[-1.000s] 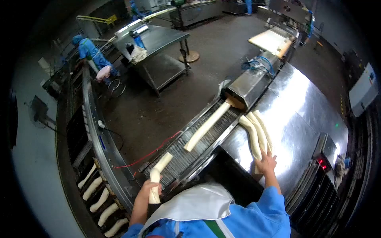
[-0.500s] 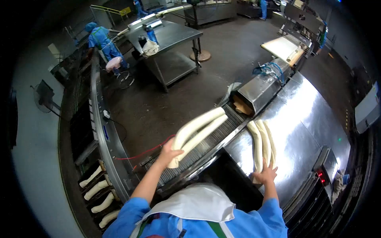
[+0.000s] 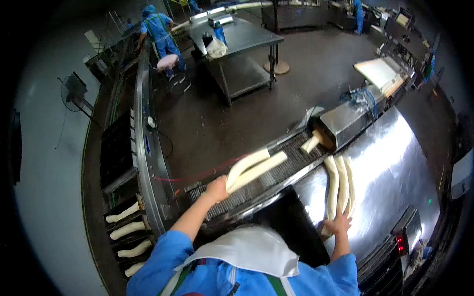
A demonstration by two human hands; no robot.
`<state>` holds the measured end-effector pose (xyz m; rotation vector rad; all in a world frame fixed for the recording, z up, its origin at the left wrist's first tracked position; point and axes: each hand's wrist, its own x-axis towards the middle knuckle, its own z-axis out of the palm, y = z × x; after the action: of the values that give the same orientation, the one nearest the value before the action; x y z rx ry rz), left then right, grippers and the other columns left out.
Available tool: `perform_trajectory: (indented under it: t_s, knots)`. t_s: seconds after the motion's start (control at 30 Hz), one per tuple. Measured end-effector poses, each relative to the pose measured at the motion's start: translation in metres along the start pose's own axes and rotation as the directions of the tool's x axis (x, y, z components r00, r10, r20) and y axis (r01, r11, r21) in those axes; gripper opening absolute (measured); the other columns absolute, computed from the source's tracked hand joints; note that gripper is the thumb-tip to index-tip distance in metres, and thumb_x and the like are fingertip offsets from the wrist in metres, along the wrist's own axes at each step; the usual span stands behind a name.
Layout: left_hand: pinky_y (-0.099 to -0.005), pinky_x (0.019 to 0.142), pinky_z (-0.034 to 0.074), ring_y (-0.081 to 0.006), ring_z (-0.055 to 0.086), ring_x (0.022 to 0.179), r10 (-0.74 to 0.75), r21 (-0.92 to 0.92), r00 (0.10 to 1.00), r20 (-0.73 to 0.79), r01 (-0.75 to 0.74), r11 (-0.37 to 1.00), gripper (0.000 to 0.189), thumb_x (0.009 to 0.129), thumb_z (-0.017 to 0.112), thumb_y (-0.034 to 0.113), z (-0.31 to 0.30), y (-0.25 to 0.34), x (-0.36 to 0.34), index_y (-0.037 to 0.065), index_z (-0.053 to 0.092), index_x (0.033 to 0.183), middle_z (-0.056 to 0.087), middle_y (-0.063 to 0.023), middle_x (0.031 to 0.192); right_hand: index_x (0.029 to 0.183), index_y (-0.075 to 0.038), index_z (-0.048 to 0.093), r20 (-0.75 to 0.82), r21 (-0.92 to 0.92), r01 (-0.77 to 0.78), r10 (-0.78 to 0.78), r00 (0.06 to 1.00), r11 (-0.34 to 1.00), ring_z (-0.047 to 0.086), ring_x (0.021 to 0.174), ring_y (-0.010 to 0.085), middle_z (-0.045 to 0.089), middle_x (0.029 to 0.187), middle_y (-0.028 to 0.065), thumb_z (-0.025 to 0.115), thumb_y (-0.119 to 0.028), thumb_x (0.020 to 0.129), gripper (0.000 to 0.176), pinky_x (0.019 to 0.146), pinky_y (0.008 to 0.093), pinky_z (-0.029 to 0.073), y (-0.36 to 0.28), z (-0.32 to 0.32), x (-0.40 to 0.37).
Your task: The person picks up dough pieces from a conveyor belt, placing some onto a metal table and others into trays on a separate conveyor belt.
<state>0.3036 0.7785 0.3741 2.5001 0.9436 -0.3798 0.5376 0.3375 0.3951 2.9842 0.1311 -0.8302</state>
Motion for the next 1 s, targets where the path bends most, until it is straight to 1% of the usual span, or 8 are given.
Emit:
perform_trajectory:
  t_s: [0.23,0.37,0.43,0.53,0.63,0.73,0.9,1.0]
  knots:
    - [-0.0458,0.076,0.054,-0.0362,0.067,0.085,0.027,0.075,0.998,-0.061,-0.022,0.997,0.036,0.069,0.071,0.015,-0.032,-0.018,-0.004,0.001,0.06,0.1,0.068,-0.0218,0.089,0.139,-0.025,0.046,0.036,-0.011,-0.021,0.022,0.999,1.0,0.039,0.125,0.0463,0.034,0.146,0.0168,0.075,-0.039,0.061,0.084,0.101,0.0529,0.041,-0.039,-0.03,0.0]
    - [-0.0366,0.074,0.054,-0.0322,0.068,0.082,-0.169,-0.212,0.93,0.327,0.247,0.946,0.038,0.056,0.07,0.016,-0.077,-0.014,-0.014,-0.005,0.07,0.087,0.069,-0.0207,0.088,0.133,-0.021,0.053,0.078,-0.023,-0.034,0.036,0.996,0.999,0.042,0.122,0.0455,0.035,0.145,0.0164,0.075,-0.038,0.062,0.077,0.1,0.0511,0.043,-0.054,-0.031,0.008]
    - [-0.0362,0.074,0.054,-0.0309,0.065,0.079,-0.138,-0.63,0.876,0.463,0.435,0.644,0.042,0.052,0.068,0.012,-0.04,-0.043,-0.017,-0.008,0.067,0.09,0.068,-0.019,0.086,0.131,-0.017,0.055,0.057,-0.018,-0.033,0.034,0.998,0.999,0.043,0.123,0.0457,0.033,0.146,0.0165,0.073,-0.037,0.062,0.074,0.1,0.0511,0.043,-0.061,-0.027,0.01]
    - [-0.042,0.077,0.055,-0.031,0.063,0.08,0.118,-0.788,0.828,0.549,0.559,-0.258,0.056,0.057,0.06,0.011,-0.004,-0.045,-0.045,-0.007,0.059,0.109,0.064,-0.0171,0.091,0.134,-0.02,0.052,0.059,0.002,-0.04,0.04,0.997,0.999,0.038,0.127,0.0465,0.03,0.149,0.0165,0.072,-0.037,0.059,0.08,0.103,0.0502,0.04,-0.07,-0.024,0.011]
    - [-0.0454,0.074,0.056,-0.0298,0.065,0.079,0.014,-0.682,0.895,0.447,0.35,-0.642,0.049,0.063,0.057,0.015,-0.029,-0.047,-0.064,-0.001,0.06,0.109,0.066,-0.015,0.091,0.138,-0.023,0.049,0.06,-0.061,-0.014,0.018,0.998,0.998,0.037,0.127,0.0467,0.027,0.151,0.0172,0.071,-0.037,0.06,0.082,0.103,0.0495,0.04,-0.078,-0.014,0.015]
    - [-0.0429,0.075,0.058,-0.0286,0.067,0.082,-0.252,-0.682,0.926,0.279,0.007,-0.731,0.049,0.067,0.057,0.019,-0.085,-0.045,-0.059,-0.001,0.058,0.112,0.066,-0.0142,0.093,0.138,-0.023,0.05,0.058,-0.089,-0.014,0.019,0.998,0.996,0.038,0.127,0.0465,0.026,0.152,0.0175,0.07,-0.037,0.061,0.081,0.104,0.0489,0.04,-0.079,0.002,0.036]
    - [-0.0423,0.094,0.05,-0.0281,0.06,0.102,-0.526,-0.708,0.829,-0.189,-0.486,-0.513,0.056,0.074,0.064,0.016,-0.17,-0.071,-0.084,-0.003,0.048,0.124,0.059,-0.0162,0.11,0.134,-0.017,0.053,0.023,-0.001,0.007,-0.007,1.0,1.0,0.041,0.124,0.0478,0.026,0.151,0.0183,0.071,-0.038,0.06,0.079,0.1,0.0506,0.043,-0.086,0.021,0.051]
    - [-0.0425,0.101,0.044,-0.0273,0.057,0.108,-0.708,-0.654,0.59,-0.388,-0.718,-0.24,0.059,0.072,0.067,0.004,-0.194,-0.107,-0.117,-0.004,0.045,0.126,0.056,-0.0147,0.113,0.122,-0.011,0.06,-0.01,0.128,0.097,-0.097,0.995,0.987,0.057,0.105,0.0402,0.055,0.123,0.02,0.074,-0.032,0.059,0.068,0.09,0.0463,0.049,-0.105,0.028,0.044]
